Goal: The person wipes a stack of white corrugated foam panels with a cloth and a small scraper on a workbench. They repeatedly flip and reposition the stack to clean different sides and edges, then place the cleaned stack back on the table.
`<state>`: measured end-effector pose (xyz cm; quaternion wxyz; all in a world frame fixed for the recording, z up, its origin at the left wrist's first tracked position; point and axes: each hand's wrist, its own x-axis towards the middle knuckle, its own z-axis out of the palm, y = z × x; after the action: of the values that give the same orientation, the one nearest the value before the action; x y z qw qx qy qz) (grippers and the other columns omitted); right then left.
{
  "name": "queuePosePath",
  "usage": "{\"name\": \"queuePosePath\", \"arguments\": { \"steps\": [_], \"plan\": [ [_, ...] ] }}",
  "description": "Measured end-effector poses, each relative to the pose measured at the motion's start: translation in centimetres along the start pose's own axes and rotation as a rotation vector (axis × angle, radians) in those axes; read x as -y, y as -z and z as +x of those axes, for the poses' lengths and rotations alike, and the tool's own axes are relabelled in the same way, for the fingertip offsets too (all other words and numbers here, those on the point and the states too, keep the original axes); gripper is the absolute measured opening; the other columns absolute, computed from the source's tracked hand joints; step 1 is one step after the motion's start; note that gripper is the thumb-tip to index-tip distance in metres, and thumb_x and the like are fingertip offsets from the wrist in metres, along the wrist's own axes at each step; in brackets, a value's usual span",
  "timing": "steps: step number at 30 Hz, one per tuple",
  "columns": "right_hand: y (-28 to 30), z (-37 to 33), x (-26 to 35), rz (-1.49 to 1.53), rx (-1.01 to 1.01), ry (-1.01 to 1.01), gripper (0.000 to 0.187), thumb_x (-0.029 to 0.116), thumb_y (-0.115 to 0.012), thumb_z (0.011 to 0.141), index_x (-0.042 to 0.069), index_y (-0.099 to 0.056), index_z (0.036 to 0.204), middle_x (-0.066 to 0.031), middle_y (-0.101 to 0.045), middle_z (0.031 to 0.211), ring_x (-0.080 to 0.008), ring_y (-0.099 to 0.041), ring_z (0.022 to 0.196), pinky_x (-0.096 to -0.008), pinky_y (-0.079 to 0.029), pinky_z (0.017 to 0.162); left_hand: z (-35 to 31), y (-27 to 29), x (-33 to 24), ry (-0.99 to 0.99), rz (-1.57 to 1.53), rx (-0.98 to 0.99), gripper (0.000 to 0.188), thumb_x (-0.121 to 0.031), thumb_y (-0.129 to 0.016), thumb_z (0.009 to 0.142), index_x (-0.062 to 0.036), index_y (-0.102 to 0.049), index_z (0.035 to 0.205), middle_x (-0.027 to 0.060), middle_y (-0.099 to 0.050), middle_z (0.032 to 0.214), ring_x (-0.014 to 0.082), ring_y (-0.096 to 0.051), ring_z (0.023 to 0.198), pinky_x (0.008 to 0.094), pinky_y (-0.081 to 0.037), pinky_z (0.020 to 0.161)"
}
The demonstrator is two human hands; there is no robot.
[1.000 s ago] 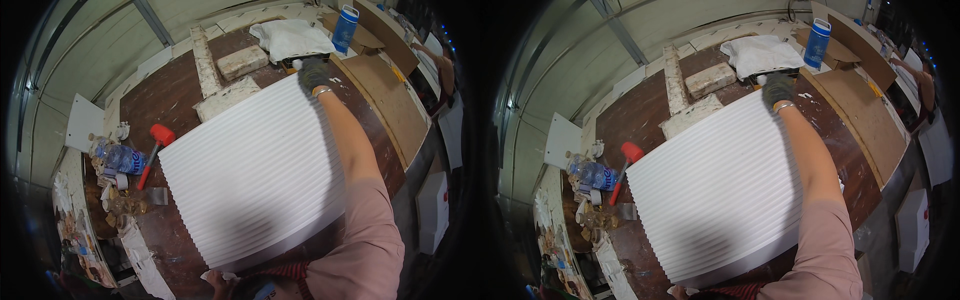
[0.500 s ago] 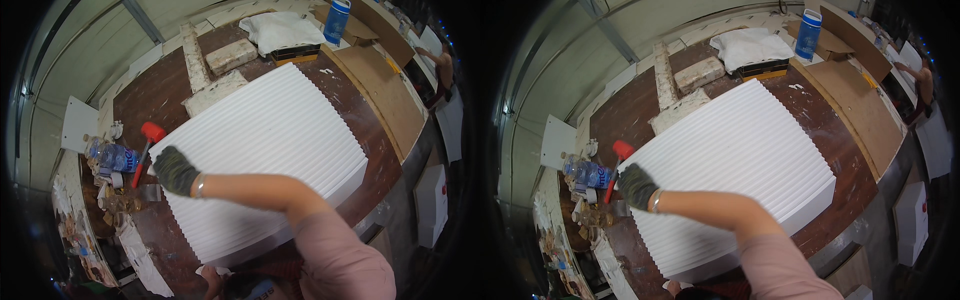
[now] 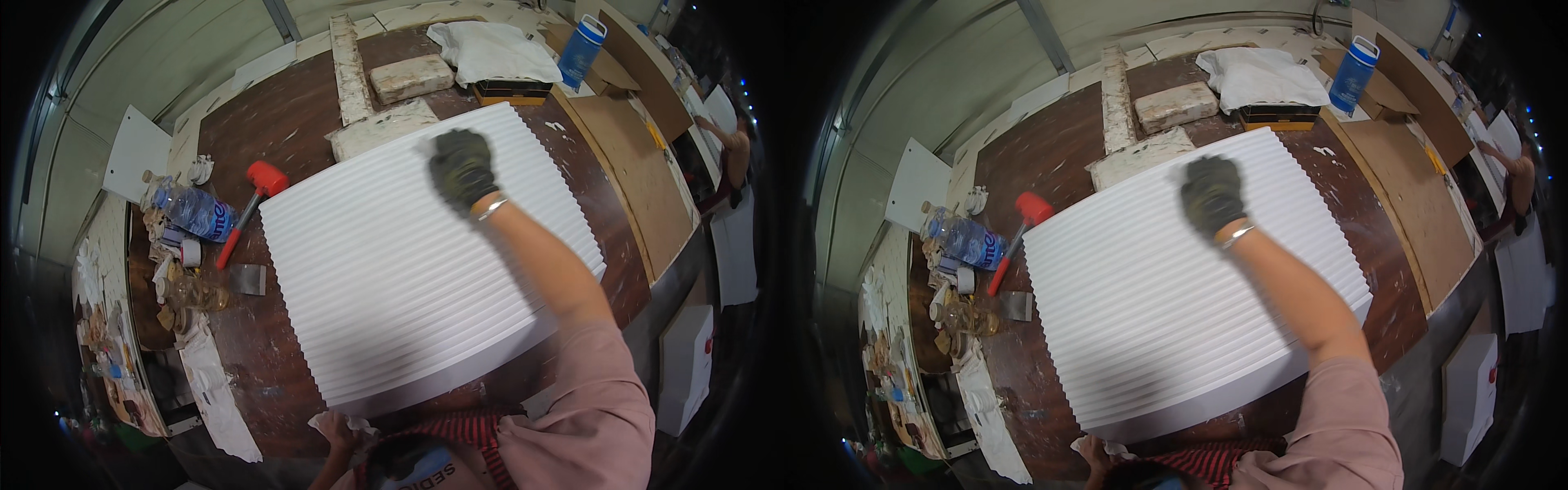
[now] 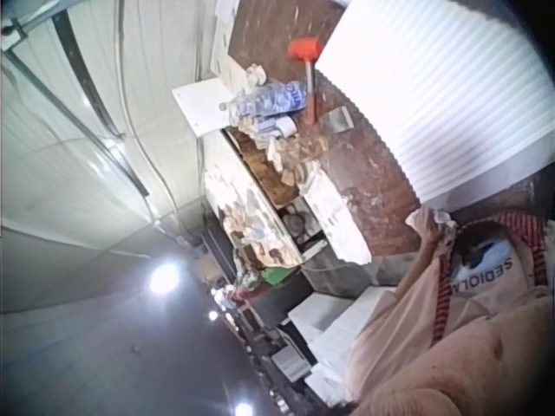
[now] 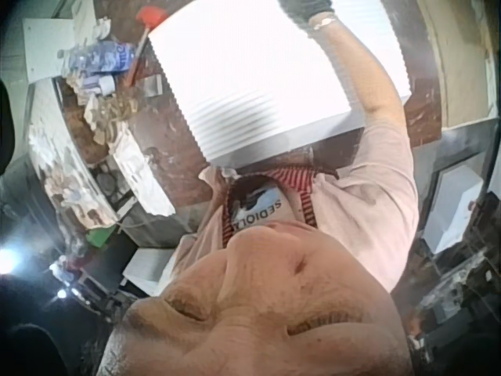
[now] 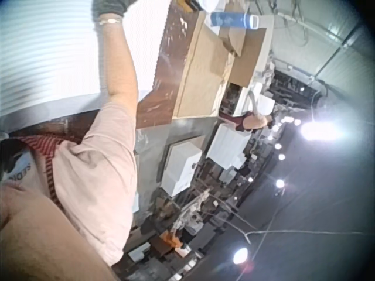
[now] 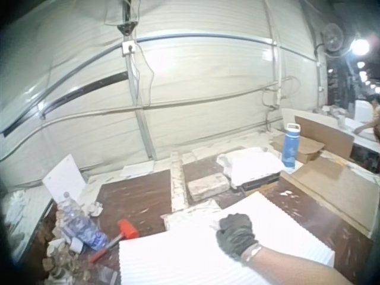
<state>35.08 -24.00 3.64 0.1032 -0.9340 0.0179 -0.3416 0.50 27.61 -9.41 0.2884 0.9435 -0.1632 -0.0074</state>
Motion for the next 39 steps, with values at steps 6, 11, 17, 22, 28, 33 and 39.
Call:
{"name": "queuePosePath", "arguments": {
  "steps": [6,11,17,22,28,33,39],
  "plan": [
    [5.3,1.4,-15.3,-0.317,0.189,-0.487,0.031,0.031,-0.053,0.096,0.008,-0.073,0.1,-0.0167,-0.073,0.101,-0.0345,-0.069,0.098,-0.0467,-0.053,0.086,0.4,0.2,-0.5,0.031,0.024,0.008,0.035,-0.023,-0.067,0.057,-0.0082,-0.051,0.084,0.0158,-0.049,0.076,0.0398,-0.052,0.07,0.0502,-0.035,0.058],
    [2.6,2.2,-7.1,-0.401,0.187,-0.16,0.033,0.038,-0.052,0.099,0.01,-0.07,0.098,-0.0155,-0.07,0.089,-0.0324,-0.067,0.091,-0.0489,-0.049,0.079,0.3,-0.1,-0.1,-0.023,-0.014,-0.026,0.035,-0.026,-0.069,0.061,-0.0082,-0.051,0.086,0.0154,-0.05,0.076,0.04,-0.053,0.069,0.0507,-0.036,0.059],
    [-4.0,1.3,13.0,0.229,0.126,0.199,0.015,0.023,-0.064,0.084,0.011,-0.066,0.075,-0.0168,-0.065,0.077,-0.0343,-0.062,0.08,-0.0465,-0.045,0.081,-0.1,-0.3,0.4,-0.03,0.045,-0.033,0.037,-0.028,-0.069,0.063,-0.0078,-0.052,0.088,0.0156,-0.052,0.077,0.0409,-0.054,0.07,0.0512,-0.036,0.06],
    [-4.5,2.7,5.5,0.248,0.121,0.099,0.025,0.026,-0.061,0.091,0.011,-0.066,0.071,-0.0149,-0.066,0.074,-0.035,-0.062,0.075,-0.0476,-0.045,0.074,0.2,0.1,-0.4,-0.006,0.053,-0.024,0.04,-0.031,-0.072,0.061,-0.0074,-0.054,0.088,0.0157,-0.053,0.078,0.0412,-0.054,0.071,0.0509,-0.037,0.06],
    [1.8,5.4,-15.0,-0.469,0.206,-0.478,0.032,0.039,-0.067,0.09,0.008,-0.076,0.09,-0.0173,-0.072,0.088,-0.0369,-0.069,0.085,-0.0458,-0.054,0.078,1.0,0.7,-1.9,0.06,0.009,0.008,0.036,-0.027,-0.071,0.064,-0.0061,-0.055,0.089,0.0163,-0.054,0.079,0.0418,-0.055,0.071,0.0512,-0.038,0.06],
    [5.2,5.6,-16.9,-0.446,0.228,-0.532,0.043,0.049,-0.066,0.092,0.008,-0.077,0.096,-0.0161,-0.074,0.093,-0.0354,-0.07,0.089,-0.0453,-0.054,0.081,0.7,0.4,-1.1,0.035,0.049,-0.01,0.034,-0.029,-0.07,0.07,-0.006,-0.054,0.089,0.0162,-0.053,0.079,0.041,-0.055,0.068,0.0504,-0.038,0.058],
    [-0.3,3.5,-4.8,-0.02,0.16,0.213,0.017,0.029,-0.074,0.083,0.013,-0.074,0.087,-0.0157,-0.071,0.084,-0.034,-0.067,0.082,-0.0462,-0.052,0.078,-1.1,-1.6,1.9,-0.068,0.03,-0.007,0.035,-0.031,-0.071,0.073,-0.0059,-0.055,0.091,0.0161,-0.053,0.076,0.0408,-0.054,0.068,0.0497,-0.036,0.058]
  ]
}}
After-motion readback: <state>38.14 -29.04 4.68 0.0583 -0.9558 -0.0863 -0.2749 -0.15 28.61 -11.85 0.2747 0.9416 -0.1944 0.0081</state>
